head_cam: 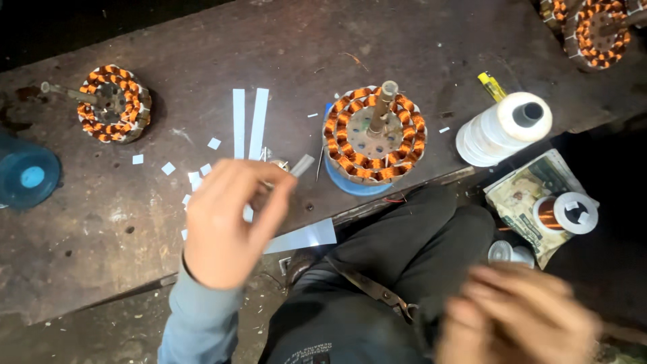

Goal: The person prepares electrical wires and applies white insulating tape to the copper windings of a ceiling fan motor stator while it sits on a wooden workbench.

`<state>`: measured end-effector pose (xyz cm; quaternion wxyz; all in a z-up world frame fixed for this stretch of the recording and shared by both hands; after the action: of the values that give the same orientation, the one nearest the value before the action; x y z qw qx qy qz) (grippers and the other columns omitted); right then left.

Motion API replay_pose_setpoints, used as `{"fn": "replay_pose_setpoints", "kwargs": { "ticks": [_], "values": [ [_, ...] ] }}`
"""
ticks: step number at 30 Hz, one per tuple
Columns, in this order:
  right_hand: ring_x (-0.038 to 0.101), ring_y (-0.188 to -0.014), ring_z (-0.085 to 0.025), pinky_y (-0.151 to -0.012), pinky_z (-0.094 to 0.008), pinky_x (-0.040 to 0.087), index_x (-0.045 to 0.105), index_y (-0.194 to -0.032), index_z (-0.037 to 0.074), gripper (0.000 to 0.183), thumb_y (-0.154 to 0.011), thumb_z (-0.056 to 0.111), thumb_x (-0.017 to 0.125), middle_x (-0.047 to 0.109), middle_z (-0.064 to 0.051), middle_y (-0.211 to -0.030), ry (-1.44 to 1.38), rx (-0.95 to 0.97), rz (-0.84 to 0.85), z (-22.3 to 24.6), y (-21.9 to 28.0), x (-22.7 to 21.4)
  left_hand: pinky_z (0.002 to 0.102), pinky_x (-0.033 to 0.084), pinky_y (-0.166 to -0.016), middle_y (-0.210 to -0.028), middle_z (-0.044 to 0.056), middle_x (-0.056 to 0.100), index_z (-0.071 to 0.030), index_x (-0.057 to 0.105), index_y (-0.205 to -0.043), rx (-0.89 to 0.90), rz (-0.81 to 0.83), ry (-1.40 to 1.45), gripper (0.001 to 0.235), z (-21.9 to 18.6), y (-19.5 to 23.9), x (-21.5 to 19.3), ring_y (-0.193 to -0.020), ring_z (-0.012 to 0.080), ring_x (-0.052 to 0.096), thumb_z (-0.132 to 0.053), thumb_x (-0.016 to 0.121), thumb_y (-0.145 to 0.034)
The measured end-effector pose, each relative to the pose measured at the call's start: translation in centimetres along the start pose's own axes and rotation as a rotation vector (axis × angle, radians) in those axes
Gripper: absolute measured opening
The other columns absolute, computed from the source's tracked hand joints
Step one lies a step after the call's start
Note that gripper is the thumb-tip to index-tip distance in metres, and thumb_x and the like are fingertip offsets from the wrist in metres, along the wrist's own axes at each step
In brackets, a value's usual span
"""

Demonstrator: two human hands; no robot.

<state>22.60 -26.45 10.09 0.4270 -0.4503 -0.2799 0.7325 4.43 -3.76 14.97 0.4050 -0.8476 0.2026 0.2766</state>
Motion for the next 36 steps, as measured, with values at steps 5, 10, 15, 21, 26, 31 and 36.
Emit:
{"fn": "replay_pose_setpoints", "kwargs": {
  "ticks": [5, 10, 15, 21, 26, 31, 36],
  "values": [
    [0.072, -0.089, -0.033, -0.078, -0.039, 0.060, 0.067, -0.101, -0.002, 0.028, -0.077, -0.006, 0.081, 0.070, -0.018, -0.098, -0.080, -0.161, 0.097, 5.5, -4.6, 4.0, 0.030, 0.050, -0.069, -0.095, 0.004, 0.069, -0.006, 0.067, -0.100, 0.195, 0.150, 0.403, 0.020, -4.6, -0.1, 0.4, -0.079, 0.0181, 0.064, -0.009, 0.081, -0.085],
    [0.074, -0.089, -0.035, -0.079, -0.041, 0.062, 0.065, -0.102, -0.009, 0.030, -0.073, -0.015, 0.074, 0.071, -0.018, -0.099, -0.112, -0.218, 0.115, 4.8, -5.7, 3.6, 0.028, 0.050, -0.065, -0.093, 0.002, 0.070, -0.006, 0.069, -0.100, 0.183, 0.298, 0.626, 0.018, -5.4, -1.0, 3.0, -0.073, 0.0142, 0.062, -0.011, 0.082, -0.088],
    [0.063, -0.076, -0.031, -0.070, -0.036, 0.052, 0.072, -0.094, -0.005, 0.028, -0.069, -0.011, 0.082, 0.064, -0.015, -0.090, 0.091, -0.022, -0.063, 3.5, -4.2, 2.6, 0.028, 0.050, -0.062, -0.092, 0.003, 0.071, -0.007, 0.073, -0.099, 0.133, 0.253, 0.625, 0.012, -4.9, -1.9, 5.2, -0.072, 0.0144, 0.062, -0.014, 0.080, -0.091],
    [0.046, -0.065, -0.009, -0.060, -0.020, 0.036, 0.073, -0.105, -0.005, 0.024, -0.085, -0.009, 0.085, 0.064, -0.012, -0.099, 0.042, 0.347, -0.228, 1.5, -3.1, 1.3, 0.035, 0.046, -0.054, -0.069, 0.008, 0.067, -0.007, 0.078, -0.093, -0.152, 0.016, 0.248, 0.012, -1.2, -4.3, 8.8, -0.058, 0.0205, 0.063, -0.019, 0.076, -0.092],
    [0.048, -0.066, -0.003, -0.058, -0.016, 0.033, 0.072, -0.107, -0.005, 0.021, -0.088, -0.009, 0.079, 0.068, -0.013, -0.106, -0.043, 0.509, -0.255, 1.3, -3.7, 1.1, 0.037, 0.044, -0.050, -0.060, 0.005, 0.063, -0.010, 0.079, -0.088, -0.149, 0.011, 0.164, 0.013, -1.0, -4.7, 11.1, -0.051, 0.0220, 0.061, -0.023, 0.078, -0.087],
    [0.071, -0.095, -0.013, -0.079, -0.019, 0.057, 0.067, -0.112, -0.007, 0.017, -0.096, -0.010, 0.071, 0.067, -0.016, -0.116, -0.243, 0.489, -0.299, 1.3, -3.9, 1.3, 0.031, 0.046, -0.054, -0.070, 0.005, 0.064, -0.009, 0.077, -0.095, -0.021, 0.016, 0.332, 0.009, -2.3, -5.0, 11.1, -0.057, 0.0160, 0.060, -0.015, 0.078, -0.088],
    [0.071, -0.095, -0.018, -0.083, -0.025, 0.061, 0.064, -0.115, -0.007, 0.015, -0.102, -0.008, 0.069, 0.066, -0.018, -0.116, -0.365, 0.478, -0.400, 0.6, -4.1, 0.1, 0.025, 0.042, -0.056, -0.096, 0.005, 0.070, -0.006, 0.075, -0.102, 0.121, 0.015, 0.585, 0.011, -4.2, -5.2, 10.0, -0.061, 0.0080, 0.049, -0.005, 0.078, -0.091]
  ]
}}
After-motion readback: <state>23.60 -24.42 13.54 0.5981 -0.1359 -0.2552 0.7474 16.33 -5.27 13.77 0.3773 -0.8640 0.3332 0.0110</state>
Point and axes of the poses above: each hand's wrist, its own y-axis away from the middle knuckle, its own x-axis out of the palm, z = x × y, the point moved 5 cm from there along -y, towards the middle knuckle
